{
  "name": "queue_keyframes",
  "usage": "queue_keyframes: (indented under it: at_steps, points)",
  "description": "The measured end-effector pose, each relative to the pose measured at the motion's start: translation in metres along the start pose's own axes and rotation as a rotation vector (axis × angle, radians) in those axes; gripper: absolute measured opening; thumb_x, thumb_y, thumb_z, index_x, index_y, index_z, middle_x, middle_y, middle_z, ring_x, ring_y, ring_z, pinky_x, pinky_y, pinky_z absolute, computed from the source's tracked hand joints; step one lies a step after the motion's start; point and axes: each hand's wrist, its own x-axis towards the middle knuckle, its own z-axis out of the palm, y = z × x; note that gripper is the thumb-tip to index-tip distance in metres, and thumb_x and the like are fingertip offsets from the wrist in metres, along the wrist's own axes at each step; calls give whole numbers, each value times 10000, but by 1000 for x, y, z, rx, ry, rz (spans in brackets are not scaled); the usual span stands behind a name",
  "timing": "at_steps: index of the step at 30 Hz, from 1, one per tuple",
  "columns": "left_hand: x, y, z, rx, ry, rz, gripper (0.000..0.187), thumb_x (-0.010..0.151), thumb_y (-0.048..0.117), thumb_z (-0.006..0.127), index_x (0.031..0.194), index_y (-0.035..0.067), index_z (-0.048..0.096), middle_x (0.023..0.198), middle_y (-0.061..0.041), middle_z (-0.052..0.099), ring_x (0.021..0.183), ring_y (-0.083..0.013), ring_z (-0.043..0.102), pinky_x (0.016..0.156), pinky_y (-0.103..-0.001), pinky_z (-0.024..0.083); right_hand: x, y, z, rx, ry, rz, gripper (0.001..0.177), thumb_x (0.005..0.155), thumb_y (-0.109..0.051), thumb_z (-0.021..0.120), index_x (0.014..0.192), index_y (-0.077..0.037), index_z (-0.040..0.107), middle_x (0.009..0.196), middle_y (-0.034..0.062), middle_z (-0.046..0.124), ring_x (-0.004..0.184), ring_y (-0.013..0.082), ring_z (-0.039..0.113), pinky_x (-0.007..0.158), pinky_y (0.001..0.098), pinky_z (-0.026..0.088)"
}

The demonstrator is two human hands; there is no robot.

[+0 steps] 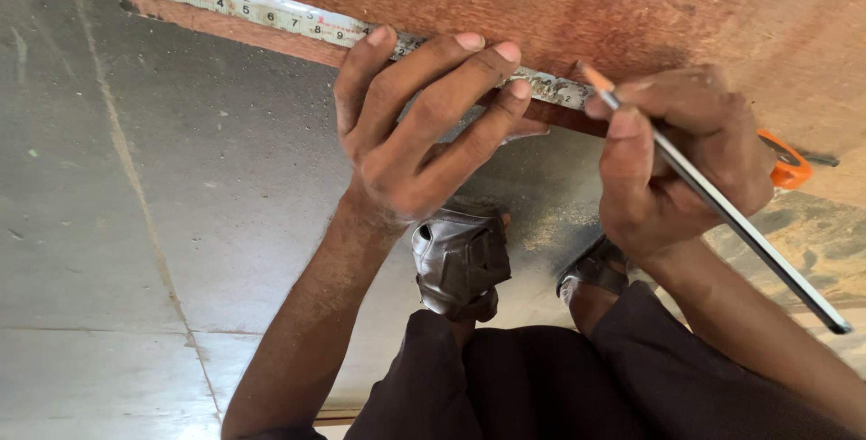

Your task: The person sits on the floor and uses a tape measure and pencil to mark measurements on a large wooden board. They repeatedly extend the tape measure, align it with the wood, and make pencil marks at specific intervals.

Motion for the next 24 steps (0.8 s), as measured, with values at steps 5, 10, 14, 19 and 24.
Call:
queue_keyframes:
  at_steps: [5,10,14,19,24]
  points:
    - [1,2,-1,-38,6,-22,203,956,355,885,1094,247,783,1261,63,691,1262,-140,583,1288,-402,239,-1,-10,0,68,85,90,199,1146,-193,612,1153,3,577,944,154,719,777,241,747,698,292,600]
    - [2,7,-7,-51,-50,-49,233,951,358,894,1121,243,783,1285,42,683,1287,-152,568,1297,-417,245,1,-20,-2,-174,83,-26,228,1160,-210,556,1233,3,593,1120,174,708,961,227,675,801,319,574]
    - [2,13,-13,-34,-75,-55,306,940,361,903,1195,246,781,1344,43,647,1329,-155,540,1324,-438,219,4,-28,-11,-329,1,-38,156,1198,-135,592,1301,-22,624,1217,167,665,1074,236,636,888,344,541]
    - [2,18,-17,-4,-131,-64,377,957,384,884,1285,241,763,1434,40,592,1402,-167,496,1359,-463,192,6,-31,-18,-390,-47,-73,155,1090,-9,780,1192,-31,666,1151,118,659,1009,247,610,836,358,519]
    - [3,7,-19,149,-35,-68,480,1007,581,716,1301,202,727,1416,-54,579,1380,-230,482,1281,-536,148,3,-30,-18,-315,-29,-85,235,1078,40,864,1206,-33,681,1169,116,640,1007,205,607,784,312,522]
